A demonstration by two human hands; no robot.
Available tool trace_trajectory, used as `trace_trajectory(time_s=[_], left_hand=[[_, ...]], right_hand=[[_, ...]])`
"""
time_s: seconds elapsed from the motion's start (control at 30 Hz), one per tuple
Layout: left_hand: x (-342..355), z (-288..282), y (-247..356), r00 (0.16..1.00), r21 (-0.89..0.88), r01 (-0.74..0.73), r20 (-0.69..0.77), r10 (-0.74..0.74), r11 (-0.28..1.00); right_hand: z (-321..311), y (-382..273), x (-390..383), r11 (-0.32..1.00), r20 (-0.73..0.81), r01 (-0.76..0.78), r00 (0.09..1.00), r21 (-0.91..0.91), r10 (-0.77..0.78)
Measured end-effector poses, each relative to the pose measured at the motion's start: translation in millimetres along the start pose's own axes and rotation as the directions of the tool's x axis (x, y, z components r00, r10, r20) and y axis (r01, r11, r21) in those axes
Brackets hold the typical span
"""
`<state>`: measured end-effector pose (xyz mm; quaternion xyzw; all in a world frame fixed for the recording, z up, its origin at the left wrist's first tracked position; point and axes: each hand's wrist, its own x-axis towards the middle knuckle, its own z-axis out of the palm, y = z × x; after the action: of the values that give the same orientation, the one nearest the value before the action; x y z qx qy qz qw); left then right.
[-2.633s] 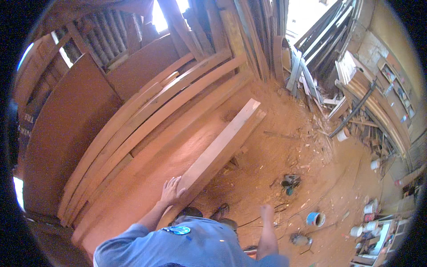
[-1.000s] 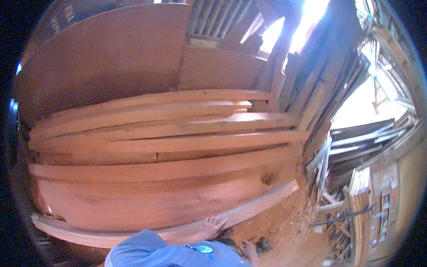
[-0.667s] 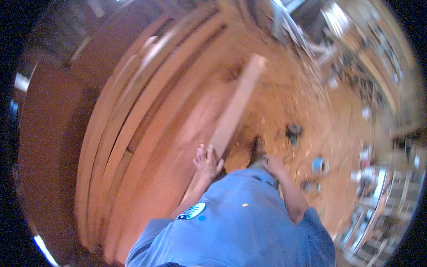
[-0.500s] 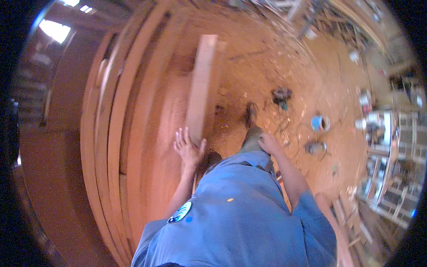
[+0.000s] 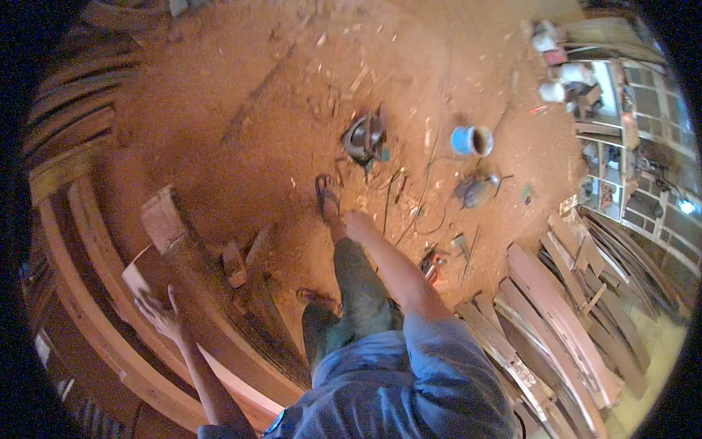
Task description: The person uses an electric planer to smooth the surface of a long wooden plank. After setting the planer aside, they pick up a circular saw and cut the plank into smaller sections.
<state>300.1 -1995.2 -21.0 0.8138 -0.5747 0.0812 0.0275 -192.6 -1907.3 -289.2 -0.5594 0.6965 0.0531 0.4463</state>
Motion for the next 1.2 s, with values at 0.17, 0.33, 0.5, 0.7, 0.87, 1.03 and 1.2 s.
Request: trace_trajectory(time_s=[0.17, 0.33, 0.5, 0.7, 0.87, 1.03, 1.2], left_hand=[[13, 47, -27, 0.978, -0.080, 0.162, 0.144, -0.150, 0.984], [27, 97, -11, 0.915, -0.164, 0.375, 0.227, -0.335, 0.912], [33, 98, 1, 0.908, -0.094, 0.391, 0.206, -0.366, 0.916], [23, 88, -3, 0.885, -0.106, 0.442, 0.211, -0.414, 0.891], [8, 54, -18, 0.860, -0.136, 0.497, 0.211, -0.465, 0.857], [20, 51, 2, 0.963, 0.053, 0.222, 0.144, -0.228, 0.974], [24, 45, 3, 0.968, 0.044, 0.220, 0.112, -0.224, 0.974]], right_hand=[[14, 68, 183, 0.980, 0.101, 0.030, 0.995, -0.195, -0.010], [122, 213, 305, 0.803, -0.146, -0.006, 0.984, -0.596, -0.102], [158, 246, 363, 0.839, -0.152, -0.184, 0.981, -0.512, 0.122], [102, 259, 368, 0.712, -0.265, -0.124, 0.960, -0.691, -0.089], [-85, 152, 330, 0.783, 0.237, 0.021, 0.958, -0.622, 0.162], [-250, 81, 256, 0.706, 0.108, 0.645, 0.756, -0.291, -0.646], [-393, -104, 162, 0.924, 0.389, -0.321, 0.894, 0.206, 0.224]])
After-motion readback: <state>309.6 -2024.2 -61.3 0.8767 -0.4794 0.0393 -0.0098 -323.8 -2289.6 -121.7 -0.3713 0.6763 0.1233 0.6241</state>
